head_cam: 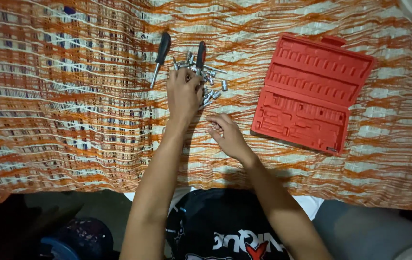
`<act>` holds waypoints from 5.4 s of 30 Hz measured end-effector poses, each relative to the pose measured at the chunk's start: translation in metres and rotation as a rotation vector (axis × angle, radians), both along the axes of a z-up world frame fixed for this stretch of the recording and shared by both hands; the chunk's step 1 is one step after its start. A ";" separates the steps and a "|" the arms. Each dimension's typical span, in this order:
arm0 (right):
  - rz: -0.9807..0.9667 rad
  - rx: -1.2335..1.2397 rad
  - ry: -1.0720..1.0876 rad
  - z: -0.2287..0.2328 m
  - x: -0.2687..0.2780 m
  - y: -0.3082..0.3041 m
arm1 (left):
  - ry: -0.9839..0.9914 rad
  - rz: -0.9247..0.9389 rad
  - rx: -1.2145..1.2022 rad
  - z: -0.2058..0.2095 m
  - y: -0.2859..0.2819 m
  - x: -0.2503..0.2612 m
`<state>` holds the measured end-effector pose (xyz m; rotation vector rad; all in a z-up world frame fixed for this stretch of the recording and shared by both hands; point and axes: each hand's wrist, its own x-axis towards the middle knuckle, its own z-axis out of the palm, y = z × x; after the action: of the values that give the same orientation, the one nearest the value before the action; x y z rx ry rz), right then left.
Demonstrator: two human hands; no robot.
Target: Organizing screwdriver bits and socket wrench parts back into a red plastic case.
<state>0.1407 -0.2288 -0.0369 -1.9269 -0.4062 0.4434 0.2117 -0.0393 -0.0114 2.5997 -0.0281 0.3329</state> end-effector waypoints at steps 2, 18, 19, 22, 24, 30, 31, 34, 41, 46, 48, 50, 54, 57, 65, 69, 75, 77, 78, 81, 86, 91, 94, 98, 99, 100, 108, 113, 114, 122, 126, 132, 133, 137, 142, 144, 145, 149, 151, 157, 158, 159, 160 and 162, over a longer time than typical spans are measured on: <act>-0.007 -0.003 0.010 -0.004 0.000 0.001 | 0.022 0.005 0.052 0.000 0.002 0.004; 0.009 -0.030 0.090 0.002 0.005 0.001 | 0.150 -0.069 -0.119 0.013 0.075 -0.005; 0.012 -0.029 0.087 0.003 0.005 0.002 | 0.147 -0.066 -0.117 0.013 0.078 -0.006; -0.007 -0.044 0.115 0.004 0.005 0.003 | 0.088 -0.082 -0.160 0.014 0.082 -0.011; -0.025 -0.054 0.135 0.003 0.004 0.002 | 0.073 -0.066 -0.187 0.017 0.083 -0.016; -0.035 -0.072 0.171 0.000 0.004 0.004 | 0.093 0.021 -0.244 0.015 0.088 -0.029; -0.033 -0.072 0.171 0.000 0.004 0.003 | 0.092 0.022 -0.244 0.020 0.085 -0.031; -0.025 -0.081 0.142 -0.001 0.004 0.003 | 0.113 0.090 -0.334 0.024 0.083 -0.035; -0.046 -0.053 0.134 -0.006 0.002 0.004 | 0.339 0.358 -1.090 0.031 0.078 -0.054; -0.045 -0.057 0.121 0.001 0.003 0.005 | 0.292 0.326 -1.278 0.013 0.077 -0.072; -0.038 -0.099 0.147 0.002 0.003 0.005 | 0.280 0.326 -1.302 0.005 0.077 -0.075; -0.042 -0.098 0.151 0.002 0.002 0.006 | 0.303 0.359 -1.160 0.012 0.076 -0.074; -0.066 -0.084 0.168 0.005 0.001 0.007 | 0.255 0.384 -0.542 0.017 0.074 -0.066; -0.072 -0.076 0.167 0.008 0.001 0.008 | 0.115 0.301 -0.244 0.006 0.067 -0.045; -0.087 -0.066 0.138 0.001 0.000 0.005 | 0.061 0.145 -0.005 0.021 0.035 -0.005; -0.062 -0.043 0.111 0.000 -0.001 0.004 | 0.100 0.142 -0.029 0.017 0.038 -0.011; -0.071 -0.034 0.087 -0.008 -0.002 0.004 | 0.256 0.005 -0.197 0.038 0.056 -0.065; -0.067 -0.032 0.100 -0.001 -0.002 0.005 | 0.363 -0.082 -0.191 0.049 0.054 -0.083; -0.066 -0.029 0.112 0.003 -0.002 0.005 | 0.470 -0.174 -0.184 0.055 0.053 -0.092; -0.068 -0.077 0.088 0.004 -0.004 0.006 | 0.577 -0.282 -0.111 0.031 0.046 -0.106; -0.082 -0.042 0.049 0.000 -0.011 0.005 | 0.467 -0.315 -0.043 0.033 0.042 -0.111; -0.065 -0.118 -0.151 0.011 -0.024 0.016 | 0.423 -0.206 -0.162 0.052 0.050 -0.140; 0.066 -0.215 -0.246 0.033 -0.038 0.028 | 0.406 -0.131 -0.222 0.057 0.043 -0.159; 0.219 -0.193 -0.269 0.044 -0.052 0.045 | 0.401 -0.081 -0.177 0.045 0.033 -0.176; 0.207 -0.182 -0.323 0.041 -0.053 0.048 | 0.378 -0.064 -0.176 0.040 0.030 -0.178; 0.204 -0.183 -0.327 0.032 -0.054 0.048 | 0.374 -0.066 -0.176 0.034 0.031 -0.179; 0.139 -0.185 -0.230 0.016 -0.050 0.050 | 0.307 -0.100 -0.208 0.042 0.036 -0.165; 0.136 -0.174 -0.199 0.015 -0.050 0.050 | 0.404 -0.152 -0.227 0.032 0.047 -0.164; 0.137 -0.168 -0.173 0.014 -0.050 0.049 | 0.432 -0.160 -0.223 0.031 0.048 -0.163; 0.126 -0.155 -0.189 0.032 -0.050 0.048 | 0.431 -0.159 -0.243 0.049 0.047 -0.159; 0.073 -0.115 -0.071 0.065 -0.033 0.041 | 0.367 -0.114 -0.244 0.069 0.051 -0.140; -0.072 -0.201 -0.074 0.046 0.011 0.026 | 0.135 0.082 -0.164 0.030 0.064 -0.089; -0.074 -0.203 -0.070 0.048 0.017 0.027 | 0.140 0.080 -0.165 0.027 0.060 -0.081; -0.076 -0.246 -0.193 0.047 0.041 0.038 | 0.056 0.085 -0.131 0.021 0.050 -0.049; -0.011 -0.265 -0.288 0.048 0.069 0.069 | 0.068 0.040 0.029 0.035 0.051 -0.045; 0.021 -0.354 -0.325 0.057 0.082 0.080 | 0.069 0.070 -0.001 0.032 0.055 -0.050; 0.018 -0.348 -0.331 0.060 0.088 0.082 | 0.062 0.070 0.005 0.030 0.056 -0.053; 0.081 -0.402 -0.210 0.061 0.098 0.081 | 0.020 0.107 0.022 0.015 0.064 -0.066; 0.097 -0.400 -0.188 0.052 0.100 0.074 | 0.024 0.118 0.028 0.010 0.065 -0.068; -0.013 -0.270 -0.241 0.020 0.100 0.063 | 0.007 0.131 -0.029 0.009 0.067 -0.068; -0.026 -0.235 -0.237 0.020 0.100 0.062 | -0.006 0.143 -0.034 0.005 0.068 -0.068; -0.039 -0.199 -0.232 0.021 0.099 0.061 | -0.018 0.156 -0.040 0.001 0.069 -0.069; -0.039 -0.201 -0.234 0.023 0.100 0.058 | -0.020 0.156 -0.042 -0.003 0.069 -0.068; -0.095 -0.379 -0.359 0.029 0.102 0.054 | -0.024 0.201 -0.073 -0.011 0.071 -0.067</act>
<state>0.2432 -0.1752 -0.0082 -2.3942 -0.4843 0.1117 0.1452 0.0315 -0.0222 2.5310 0.2339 0.4284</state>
